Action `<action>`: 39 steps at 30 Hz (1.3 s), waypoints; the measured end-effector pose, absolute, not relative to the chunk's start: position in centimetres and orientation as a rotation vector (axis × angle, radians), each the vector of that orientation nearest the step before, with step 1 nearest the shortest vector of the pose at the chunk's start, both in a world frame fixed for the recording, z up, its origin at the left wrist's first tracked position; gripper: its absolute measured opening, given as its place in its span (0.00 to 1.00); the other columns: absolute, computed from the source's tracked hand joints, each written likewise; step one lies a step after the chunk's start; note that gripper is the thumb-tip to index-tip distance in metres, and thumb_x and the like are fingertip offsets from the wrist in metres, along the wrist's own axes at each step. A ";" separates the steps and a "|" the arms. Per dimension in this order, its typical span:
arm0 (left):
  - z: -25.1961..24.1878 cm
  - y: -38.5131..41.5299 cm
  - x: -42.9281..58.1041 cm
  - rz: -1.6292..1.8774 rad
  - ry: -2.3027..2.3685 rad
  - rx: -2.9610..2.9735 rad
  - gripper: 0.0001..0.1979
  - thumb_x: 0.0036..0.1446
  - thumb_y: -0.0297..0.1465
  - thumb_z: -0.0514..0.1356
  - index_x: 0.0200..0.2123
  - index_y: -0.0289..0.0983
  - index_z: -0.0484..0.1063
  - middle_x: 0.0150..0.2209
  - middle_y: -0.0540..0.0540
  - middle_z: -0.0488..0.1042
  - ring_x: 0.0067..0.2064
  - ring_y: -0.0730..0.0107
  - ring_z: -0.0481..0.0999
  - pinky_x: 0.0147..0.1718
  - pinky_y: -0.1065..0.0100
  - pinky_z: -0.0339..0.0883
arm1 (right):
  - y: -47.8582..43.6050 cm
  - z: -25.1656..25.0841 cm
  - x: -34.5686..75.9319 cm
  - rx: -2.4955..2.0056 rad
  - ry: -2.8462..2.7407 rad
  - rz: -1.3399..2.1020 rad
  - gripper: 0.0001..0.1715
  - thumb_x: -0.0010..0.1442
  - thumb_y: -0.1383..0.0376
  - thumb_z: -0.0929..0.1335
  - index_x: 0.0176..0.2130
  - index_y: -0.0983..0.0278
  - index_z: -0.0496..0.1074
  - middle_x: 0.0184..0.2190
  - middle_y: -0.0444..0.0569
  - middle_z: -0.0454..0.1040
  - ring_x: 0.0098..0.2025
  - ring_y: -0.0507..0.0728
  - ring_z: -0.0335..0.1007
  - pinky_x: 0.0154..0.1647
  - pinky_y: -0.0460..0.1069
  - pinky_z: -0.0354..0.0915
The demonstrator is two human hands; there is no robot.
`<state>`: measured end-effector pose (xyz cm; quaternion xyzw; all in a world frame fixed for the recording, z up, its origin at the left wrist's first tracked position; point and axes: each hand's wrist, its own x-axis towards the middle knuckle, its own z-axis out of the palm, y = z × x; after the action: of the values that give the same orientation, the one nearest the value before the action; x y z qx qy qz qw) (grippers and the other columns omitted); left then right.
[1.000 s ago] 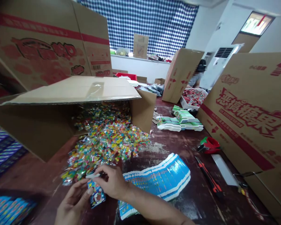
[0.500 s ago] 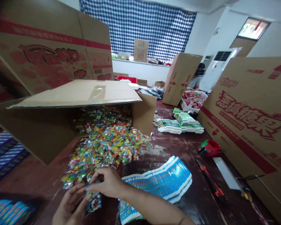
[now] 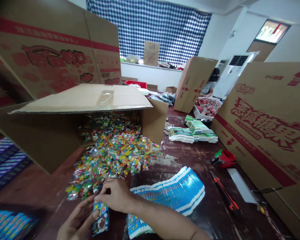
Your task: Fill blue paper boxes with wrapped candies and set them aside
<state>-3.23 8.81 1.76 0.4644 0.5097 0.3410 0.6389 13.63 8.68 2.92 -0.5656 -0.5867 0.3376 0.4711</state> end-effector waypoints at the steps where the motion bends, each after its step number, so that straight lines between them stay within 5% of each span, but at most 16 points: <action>1: 1.7 8.7 -3.2 0.784 1.179 1.042 0.32 0.34 0.39 0.74 0.45 0.36 0.73 0.46 0.42 0.79 0.50 0.55 0.77 0.45 0.70 0.73 | 8.4 3.0 13.7 -1.395 -1.472 0.827 0.14 0.55 0.57 0.73 0.25 0.64 0.76 0.25 0.43 0.72 0.31 0.50 0.69 0.33 0.44 0.61; 4: 1.6 8.6 -3.4 0.842 1.207 0.982 0.30 0.33 0.39 0.74 0.42 0.37 0.74 0.44 0.43 0.79 0.49 0.55 0.77 0.42 0.71 0.74 | 7.4 3.6 14.2 -1.354 -1.649 0.870 0.14 0.57 0.54 0.71 0.35 0.62 0.78 0.33 0.45 0.75 0.37 0.52 0.72 0.41 0.45 0.64; 7: 1.1 9.0 -3.7 0.912 1.192 0.942 0.29 0.34 0.39 0.74 0.41 0.37 0.73 0.42 0.44 0.79 0.44 0.57 0.78 0.37 0.70 0.74 | 6.6 4.1 14.7 -1.300 -1.905 0.864 0.44 0.47 0.49 0.75 0.58 0.58 0.65 0.53 0.49 0.70 0.53 0.58 0.68 0.54 0.49 0.63; 9: 1.0 9.2 -3.7 0.947 1.177 0.959 0.27 0.36 0.38 0.73 0.42 0.37 0.72 0.41 0.44 0.79 0.43 0.60 0.78 0.38 0.71 0.73 | 6.3 4.1 14.8 -1.310 -2.045 0.779 0.56 0.43 0.48 0.76 0.63 0.59 0.56 0.61 0.52 0.63 0.60 0.61 0.61 0.59 0.53 0.61; 15: 1.8 7.8 -3.3 0.965 1.151 1.067 0.22 0.47 0.36 0.69 0.45 0.35 0.71 0.37 0.45 0.78 0.39 0.67 0.77 0.40 0.69 0.70 | 5.7 3.0 13.8 -1.323 -2.120 0.598 0.50 0.46 0.51 0.74 0.61 0.66 0.57 0.60 0.58 0.62 0.63 0.65 0.54 0.63 0.59 0.56; 22: 2.6 8.4 -9.5 0.884 1.673 1.709 0.13 0.57 0.38 0.60 0.40 0.36 0.75 0.37 0.43 0.75 0.36 0.63 0.75 0.38 0.64 0.68 | 5.8 1.8 13.1 -1.282 -2.132 0.699 0.50 0.55 0.56 0.72 0.67 0.58 0.46 0.66 0.55 0.53 0.67 0.62 0.49 0.65 0.60 0.55; 25: 3.0 9.4 -12.6 0.717 2.048 2.123 0.11 0.60 0.35 0.56 0.42 0.39 0.76 0.39 0.42 0.74 0.43 0.57 0.71 0.43 0.60 0.65 | 5.7 1.5 13.7 -1.370 -2.075 0.668 0.38 0.61 0.59 0.66 0.66 0.56 0.50 0.64 0.53 0.57 0.65 0.61 0.55 0.63 0.59 0.59; 33: 3.0 11.2 -14.5 0.514 2.283 2.355 0.16 0.60 0.33 0.56 0.51 0.36 0.70 0.40 0.38 0.70 0.44 0.51 0.66 0.44 0.56 0.60 | 4.9 0.5 18.0 -1.568 -1.894 0.589 0.26 0.63 0.60 0.64 0.60 0.57 0.62 0.60 0.53 0.63 0.59 0.61 0.64 0.55 0.56 0.67; 39: 2.6 8.2 -6.9 0.667 1.617 2.306 0.21 0.55 0.44 0.62 0.47 0.37 0.68 0.41 0.42 0.70 0.44 0.56 0.67 0.44 0.58 0.63 | 5.0 0.2 22.3 -1.760 -1.852 0.423 0.16 0.66 0.63 0.60 0.44 0.61 0.75 0.42 0.51 0.76 0.44 0.59 0.73 0.48 0.54 0.67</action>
<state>-6.91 8.23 2.60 0.7906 0.5544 0.2287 0.1235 22.32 4.98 0.21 -0.6540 -0.6881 0.1573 0.2722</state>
